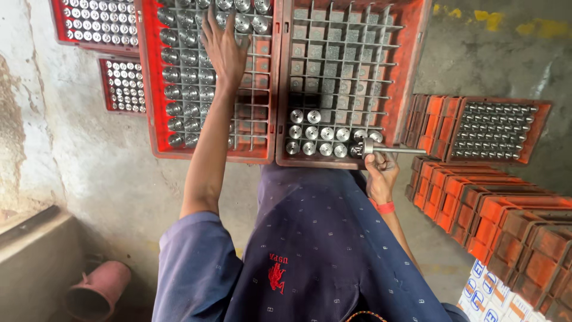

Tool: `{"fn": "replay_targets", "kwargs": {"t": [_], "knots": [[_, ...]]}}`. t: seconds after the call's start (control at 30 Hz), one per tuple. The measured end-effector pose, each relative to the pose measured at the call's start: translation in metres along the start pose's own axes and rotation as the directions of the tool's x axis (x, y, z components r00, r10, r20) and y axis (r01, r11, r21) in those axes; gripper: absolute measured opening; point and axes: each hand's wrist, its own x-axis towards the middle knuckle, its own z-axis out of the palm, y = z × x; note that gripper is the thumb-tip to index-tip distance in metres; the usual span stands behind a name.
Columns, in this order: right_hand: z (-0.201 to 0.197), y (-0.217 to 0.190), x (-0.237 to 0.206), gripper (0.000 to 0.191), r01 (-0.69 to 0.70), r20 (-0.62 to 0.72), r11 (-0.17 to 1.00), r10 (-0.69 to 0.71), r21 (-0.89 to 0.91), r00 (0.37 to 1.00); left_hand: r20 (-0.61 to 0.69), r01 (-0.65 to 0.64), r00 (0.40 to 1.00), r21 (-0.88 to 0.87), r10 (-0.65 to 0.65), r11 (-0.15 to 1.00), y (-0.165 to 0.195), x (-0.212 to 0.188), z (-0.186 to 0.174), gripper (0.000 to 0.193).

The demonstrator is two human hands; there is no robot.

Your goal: The person sits on the floor with a red tray of machined metal parts on their lap. They pick parts one at a time, fit each onto a metal rod tool, then place it into a compartment of a divided grid tray, gradually filling the grid with finished parts.

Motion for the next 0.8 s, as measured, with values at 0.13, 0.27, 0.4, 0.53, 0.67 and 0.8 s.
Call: {"fn": "replay_targets", "kwargs": {"t": [0.13, 0.27, 0.4, 0.53, 0.67, 0.8], "knots": [[0.005, 0.007, -0.007, 0.028, 0.017, 0.002, 1.0, -0.017, 0.024, 1.0, 0.058, -0.018, 0.998, 0.017, 0.017, 1.0, 0.008, 0.014, 0.001, 0.058], [0.0, 0.009, -0.011, 0.038, -0.059, -0.033, 0.998, 0.058, -0.024, 0.998, 0.016, -0.019, 1.0, -0.196, 0.022, 0.981, 0.002, 0.011, -0.02, 0.05], [-0.01, 0.007, -0.009, 0.038, -0.078, 0.029, 0.996, 0.079, -0.047, 0.996, -0.088, 0.014, 0.991, -0.701, -0.105, 0.713, -0.007, -0.03, -0.056, 0.051], [-0.006, 0.009, 0.007, 0.044, -0.136, 0.158, 0.989, 0.144, -0.062, 0.977, 0.368, 0.383, 0.891, -0.924, -0.267, 0.004, 0.035, -0.093, -0.041, 0.058], [0.011, 0.001, 0.019, 0.045, -0.142, 0.248, 0.98, 0.174, -0.142, 0.953, 0.458, 0.463, 0.873, -0.886, -0.169, -0.011, 0.1, -0.165, -0.012, 0.024], [0.023, -0.024, 0.021, 0.049, -0.066, 0.36, 0.994, 0.093, -0.087, 0.928, 0.569, 0.47, 0.811, -0.498, -0.135, 0.728, 0.141, -0.223, -0.024, 0.024]]}}
